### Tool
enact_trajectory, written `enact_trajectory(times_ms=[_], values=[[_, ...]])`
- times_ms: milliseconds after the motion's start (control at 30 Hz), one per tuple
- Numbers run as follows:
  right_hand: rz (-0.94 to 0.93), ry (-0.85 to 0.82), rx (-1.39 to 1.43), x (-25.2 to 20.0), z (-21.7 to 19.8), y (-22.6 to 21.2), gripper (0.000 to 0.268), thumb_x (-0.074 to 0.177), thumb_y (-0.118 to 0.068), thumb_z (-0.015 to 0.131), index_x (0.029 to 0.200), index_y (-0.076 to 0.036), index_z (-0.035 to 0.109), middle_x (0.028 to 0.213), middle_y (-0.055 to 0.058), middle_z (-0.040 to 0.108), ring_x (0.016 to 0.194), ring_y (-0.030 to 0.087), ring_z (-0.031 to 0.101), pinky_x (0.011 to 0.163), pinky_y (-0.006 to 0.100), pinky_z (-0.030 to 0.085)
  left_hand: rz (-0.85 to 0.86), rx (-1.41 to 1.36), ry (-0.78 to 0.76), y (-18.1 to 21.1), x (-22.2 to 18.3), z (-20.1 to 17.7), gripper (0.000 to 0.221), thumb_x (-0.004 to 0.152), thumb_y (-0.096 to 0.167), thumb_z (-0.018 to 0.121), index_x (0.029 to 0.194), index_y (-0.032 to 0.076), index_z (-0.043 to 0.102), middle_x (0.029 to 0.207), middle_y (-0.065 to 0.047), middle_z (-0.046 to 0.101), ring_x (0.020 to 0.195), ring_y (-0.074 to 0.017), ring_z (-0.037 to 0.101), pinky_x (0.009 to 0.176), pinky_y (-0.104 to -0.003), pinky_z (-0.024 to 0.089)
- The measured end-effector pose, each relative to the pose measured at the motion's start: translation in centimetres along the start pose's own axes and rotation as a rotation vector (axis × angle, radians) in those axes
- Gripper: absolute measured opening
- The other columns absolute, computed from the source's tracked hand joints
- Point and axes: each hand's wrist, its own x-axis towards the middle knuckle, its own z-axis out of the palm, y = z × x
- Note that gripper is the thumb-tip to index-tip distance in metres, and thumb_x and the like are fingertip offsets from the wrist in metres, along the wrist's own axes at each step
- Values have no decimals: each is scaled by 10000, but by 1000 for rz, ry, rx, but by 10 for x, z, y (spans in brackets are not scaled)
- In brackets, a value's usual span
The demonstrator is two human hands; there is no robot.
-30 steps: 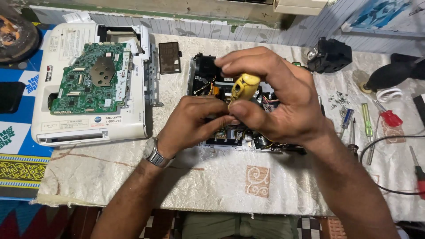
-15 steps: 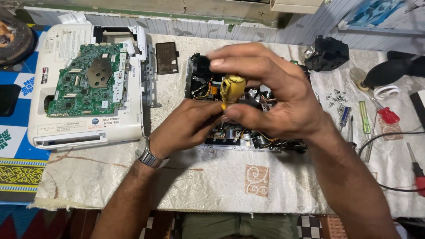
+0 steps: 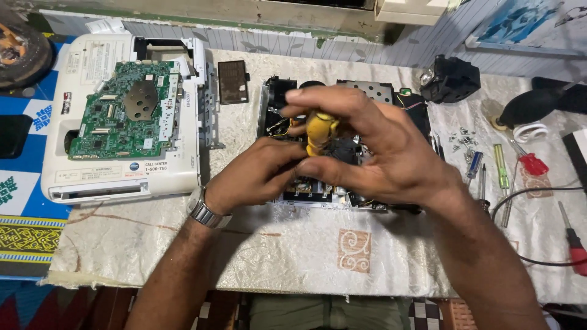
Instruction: Repairing the internal components of a projector by connecting wires and fastening screws.
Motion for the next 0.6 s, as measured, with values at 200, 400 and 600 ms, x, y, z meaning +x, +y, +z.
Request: enact_trajectory(times_ms=[200,400,600], values=[[53,-18,35,-2,-3,7,465,1118,1,597,1501,-117,362,1212,124,595,856,160,732,817,217,750,-31,-97,-15,11,7,-6,388,1034,297,520,1358,106,613,897,-123,749,671,-235,661,632,-404,536],[-20,200,-462,2,9,7,502,990,-241,876,1274,-4,538,1128,146,675,810,183,721,714,234,672,-1,-99,30,13,8,-2,319,1024,278,532,1124,33,710,951,-142,775,808,-298,724,732,-430,541],[49,-63,42,5,-5,-9,455,1068,-155,631,1414,-54,353,1273,202,592,1167,307,750,996,334,715,-51,-27,9,-2,2,10,348,1039,348,486,863,95,647,791,-48,693,762,-261,662,824,-439,499]])
